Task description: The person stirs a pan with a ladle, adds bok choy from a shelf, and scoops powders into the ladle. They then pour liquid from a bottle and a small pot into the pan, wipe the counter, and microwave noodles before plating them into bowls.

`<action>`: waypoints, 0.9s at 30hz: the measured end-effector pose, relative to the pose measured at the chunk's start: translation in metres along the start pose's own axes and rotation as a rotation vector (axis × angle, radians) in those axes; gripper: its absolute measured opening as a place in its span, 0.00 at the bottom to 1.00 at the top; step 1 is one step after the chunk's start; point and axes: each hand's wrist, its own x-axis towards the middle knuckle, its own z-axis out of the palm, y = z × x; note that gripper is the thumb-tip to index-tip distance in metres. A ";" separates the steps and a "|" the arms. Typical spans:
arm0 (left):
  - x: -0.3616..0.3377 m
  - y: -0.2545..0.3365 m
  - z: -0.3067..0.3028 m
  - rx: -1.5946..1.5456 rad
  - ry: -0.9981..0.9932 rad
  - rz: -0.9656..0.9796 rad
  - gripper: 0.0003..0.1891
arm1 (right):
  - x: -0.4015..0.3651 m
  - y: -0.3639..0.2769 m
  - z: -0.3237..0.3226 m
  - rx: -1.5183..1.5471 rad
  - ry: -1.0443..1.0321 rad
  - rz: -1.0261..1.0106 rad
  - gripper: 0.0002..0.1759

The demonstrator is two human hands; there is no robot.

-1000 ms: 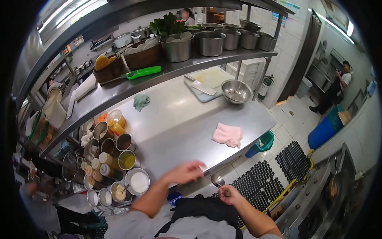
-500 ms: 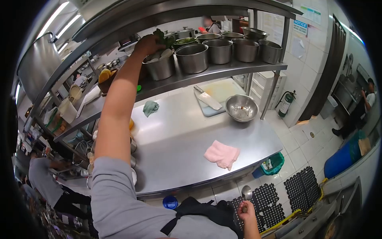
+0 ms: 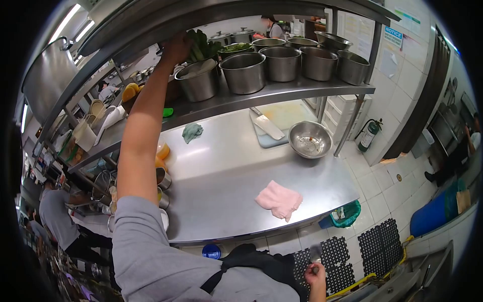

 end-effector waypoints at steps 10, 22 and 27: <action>0.039 -0.078 -0.008 0.285 0.304 0.181 0.14 | 0.011 0.005 0.016 0.016 -0.063 0.042 0.07; -0.009 -0.008 0.000 -0.045 -0.243 -0.075 0.21 | 0.019 0.011 0.015 0.045 0.011 0.037 0.07; 0.005 -0.025 0.001 0.004 -0.225 -0.059 0.26 | 0.014 0.010 0.011 0.060 0.042 0.015 0.06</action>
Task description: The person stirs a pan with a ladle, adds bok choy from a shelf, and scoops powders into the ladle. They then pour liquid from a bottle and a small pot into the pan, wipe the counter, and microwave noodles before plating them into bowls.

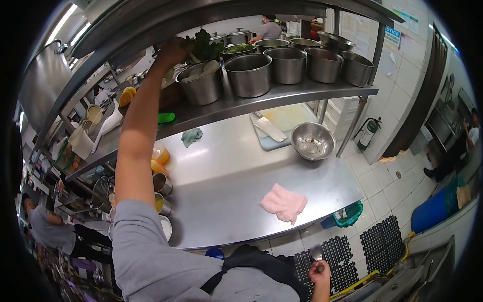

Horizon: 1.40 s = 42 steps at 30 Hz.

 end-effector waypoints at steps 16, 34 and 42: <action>-0.021 -0.035 -0.048 -1.150 0.348 0.097 0.12 | 0.012 -0.018 -0.010 -0.024 -0.099 0.066 0.04; -0.028 -0.003 -0.059 -0.785 -0.009 -0.159 0.15 | 0.026 -0.024 -0.023 -0.053 -0.038 0.037 0.03; 0.012 -0.003 -0.042 -0.262 -0.129 -0.043 0.25 | 0.022 -0.020 -0.020 -0.034 -0.054 0.034 0.06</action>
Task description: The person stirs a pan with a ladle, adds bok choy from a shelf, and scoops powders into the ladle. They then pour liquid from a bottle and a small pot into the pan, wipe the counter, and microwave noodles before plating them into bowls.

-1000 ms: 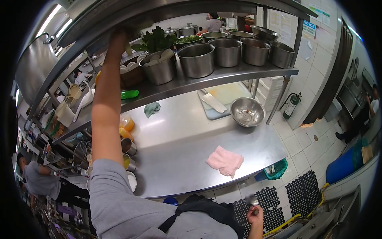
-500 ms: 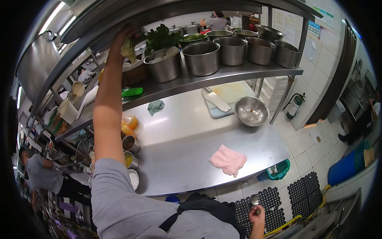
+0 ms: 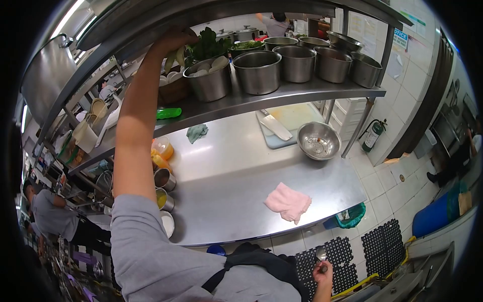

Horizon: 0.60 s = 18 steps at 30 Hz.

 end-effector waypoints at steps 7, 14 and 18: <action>0.006 0.009 0.027 0.288 -0.154 -0.171 0.25 | -0.005 0.006 -0.005 -0.008 0.064 -0.029 0.05; 0.011 -0.026 0.022 -0.059 -0.022 -0.072 0.25 | 0.003 0.004 -0.017 0.031 0.074 -0.033 0.05; 0.008 -0.029 0.018 0.063 0.183 0.025 0.23 | 0.003 0.003 -0.017 0.029 0.059 -0.007 0.05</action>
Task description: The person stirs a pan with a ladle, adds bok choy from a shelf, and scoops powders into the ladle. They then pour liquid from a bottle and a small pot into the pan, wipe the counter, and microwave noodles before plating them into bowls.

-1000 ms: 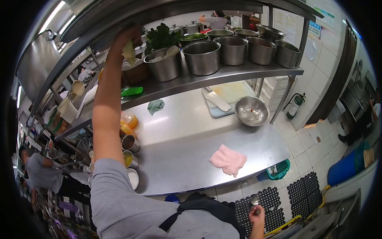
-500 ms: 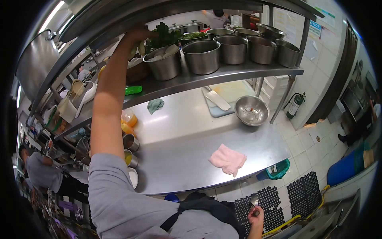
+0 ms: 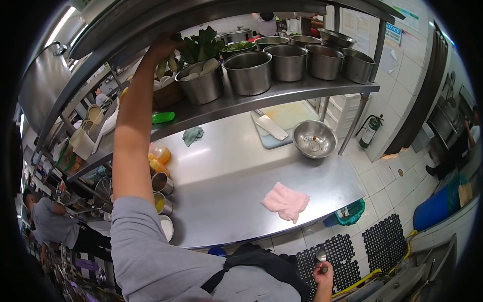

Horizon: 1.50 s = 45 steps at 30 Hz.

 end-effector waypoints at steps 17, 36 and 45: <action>-0.024 0.035 -0.037 -0.784 0.123 -0.095 0.15 | 0.002 -0.006 0.008 -0.042 -0.036 0.013 0.03; 0.013 0.016 -0.016 -0.276 -0.153 0.094 0.19 | -0.001 -0.008 -0.004 0.009 -0.069 0.069 0.04; -0.009 0.034 0.002 -0.110 -0.017 -0.065 0.29 | 0.006 -0.018 0.000 -0.013 -0.041 0.048 0.05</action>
